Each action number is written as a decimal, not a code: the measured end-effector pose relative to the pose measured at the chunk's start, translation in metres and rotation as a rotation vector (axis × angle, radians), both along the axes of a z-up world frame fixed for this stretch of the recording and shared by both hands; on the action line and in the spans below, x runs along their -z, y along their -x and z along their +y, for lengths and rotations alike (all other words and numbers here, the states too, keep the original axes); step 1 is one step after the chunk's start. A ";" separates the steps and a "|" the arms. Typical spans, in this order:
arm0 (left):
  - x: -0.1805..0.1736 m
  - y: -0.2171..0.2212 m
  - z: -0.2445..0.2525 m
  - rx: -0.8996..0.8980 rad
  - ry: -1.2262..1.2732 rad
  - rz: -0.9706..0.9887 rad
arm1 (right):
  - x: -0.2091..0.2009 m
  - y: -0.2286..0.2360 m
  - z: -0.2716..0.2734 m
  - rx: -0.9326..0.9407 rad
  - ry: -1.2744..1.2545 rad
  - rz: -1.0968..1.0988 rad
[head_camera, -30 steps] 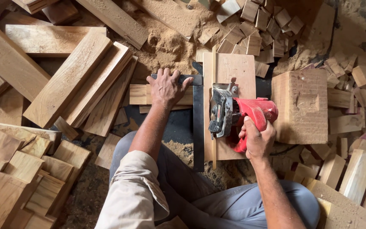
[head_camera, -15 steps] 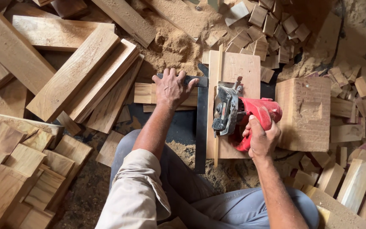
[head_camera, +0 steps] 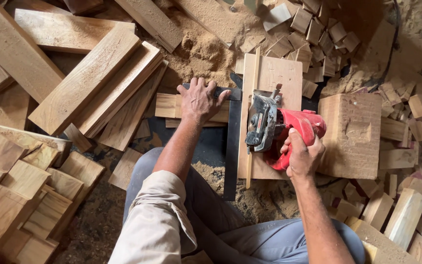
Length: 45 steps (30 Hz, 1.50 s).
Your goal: Measure and mark wood with a square and pencil, then cut with a jigsaw.
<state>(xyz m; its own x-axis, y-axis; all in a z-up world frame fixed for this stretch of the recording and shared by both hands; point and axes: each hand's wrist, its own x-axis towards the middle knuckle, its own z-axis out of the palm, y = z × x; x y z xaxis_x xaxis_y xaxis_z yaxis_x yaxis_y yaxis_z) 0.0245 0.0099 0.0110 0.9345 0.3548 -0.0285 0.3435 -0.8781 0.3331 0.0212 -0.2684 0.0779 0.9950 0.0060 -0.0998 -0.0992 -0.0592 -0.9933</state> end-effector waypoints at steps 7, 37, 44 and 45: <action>0.007 0.000 0.000 -0.004 -0.006 -0.028 | 0.000 -0.006 0.003 0.003 0.002 -0.003; 0.008 0.000 0.001 -0.008 0.004 -0.026 | -0.002 -0.067 0.038 -0.019 -0.025 -0.075; 0.007 -0.001 0.002 -0.014 0.006 -0.087 | -0.021 -0.081 -0.002 0.068 -0.089 -0.048; 0.006 -0.001 0.002 -0.016 0.008 -0.083 | -0.033 -0.074 -0.019 0.109 -0.085 -0.040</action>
